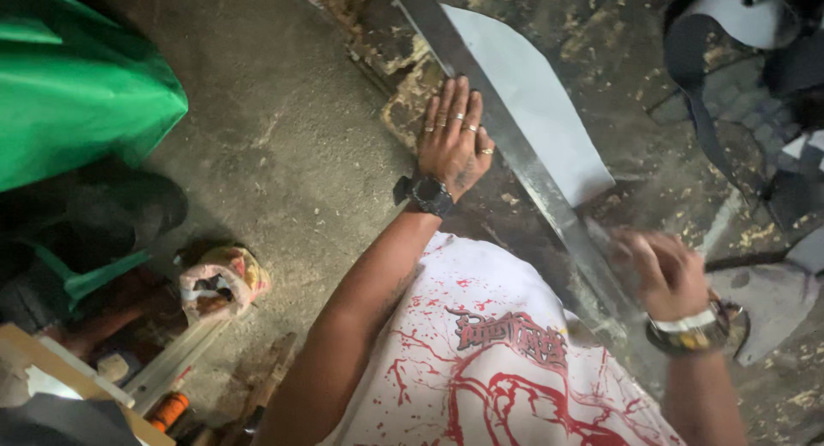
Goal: The person uses a metal ruler and a cutting tool to mark and cut a sheet of white material on a workbench. They repeatedly align the ruler, trace lines, and cut along the edges to produce shaped pieces.
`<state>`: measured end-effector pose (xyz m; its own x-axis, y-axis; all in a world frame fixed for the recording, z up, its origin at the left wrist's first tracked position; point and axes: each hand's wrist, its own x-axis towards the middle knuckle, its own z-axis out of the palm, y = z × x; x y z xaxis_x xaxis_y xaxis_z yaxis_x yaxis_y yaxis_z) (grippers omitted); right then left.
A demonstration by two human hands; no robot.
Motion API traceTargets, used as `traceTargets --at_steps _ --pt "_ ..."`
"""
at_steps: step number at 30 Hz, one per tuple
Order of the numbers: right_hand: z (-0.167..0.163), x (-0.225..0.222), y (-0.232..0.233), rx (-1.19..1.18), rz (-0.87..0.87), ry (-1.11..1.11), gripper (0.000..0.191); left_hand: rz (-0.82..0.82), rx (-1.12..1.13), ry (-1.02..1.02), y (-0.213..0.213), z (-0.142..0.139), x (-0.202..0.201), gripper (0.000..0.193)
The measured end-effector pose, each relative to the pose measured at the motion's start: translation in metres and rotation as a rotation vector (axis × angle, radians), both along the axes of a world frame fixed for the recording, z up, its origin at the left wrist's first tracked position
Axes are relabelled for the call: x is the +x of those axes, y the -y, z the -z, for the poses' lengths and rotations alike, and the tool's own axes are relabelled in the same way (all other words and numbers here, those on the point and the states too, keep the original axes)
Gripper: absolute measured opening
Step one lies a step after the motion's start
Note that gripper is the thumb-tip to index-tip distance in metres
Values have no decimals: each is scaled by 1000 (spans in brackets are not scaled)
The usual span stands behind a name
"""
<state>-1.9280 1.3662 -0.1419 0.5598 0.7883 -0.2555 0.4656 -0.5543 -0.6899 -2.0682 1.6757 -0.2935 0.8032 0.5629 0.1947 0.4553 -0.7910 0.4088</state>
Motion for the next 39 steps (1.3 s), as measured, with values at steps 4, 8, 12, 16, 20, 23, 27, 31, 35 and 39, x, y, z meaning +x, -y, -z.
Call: traceTargets --at_steps 4,8,12,16,20,23,27,31,35,39 --pt "11 -30 81 189 388 -111 32 9 33 -33 -4 -3 -4 53" --pt "43 -62 125 101 337 211 34 36 -34 -60 -9 -12 -10 78" --pt "83 -103 134 -228 259 521 65 58 -58 -189 -13 -23 -6 97" --pt "111 -112 136 -146 290 625 61 46 -83 -564 -20 -29 13 101" --pt "123 -107 135 -184 325 649 53 69 -70 -649 -31 -25 32 96" --pt "128 -105 129 -168 358 673 43 74 -19 -549 -39 -17 36 87" --pt "133 -109 117 -152 409 747 39 50 21 -372 -41 -11 32 78" --pt "135 -113 110 -151 486 730 42 16 40 -193 -35 -11 28 69" --pt "136 -114 107 -143 500 713 50 -2 10 -183 -32 -14 26 65" --pt "138 -113 106 -143 504 712 49 1 32 -124 -32 -12 26 63"
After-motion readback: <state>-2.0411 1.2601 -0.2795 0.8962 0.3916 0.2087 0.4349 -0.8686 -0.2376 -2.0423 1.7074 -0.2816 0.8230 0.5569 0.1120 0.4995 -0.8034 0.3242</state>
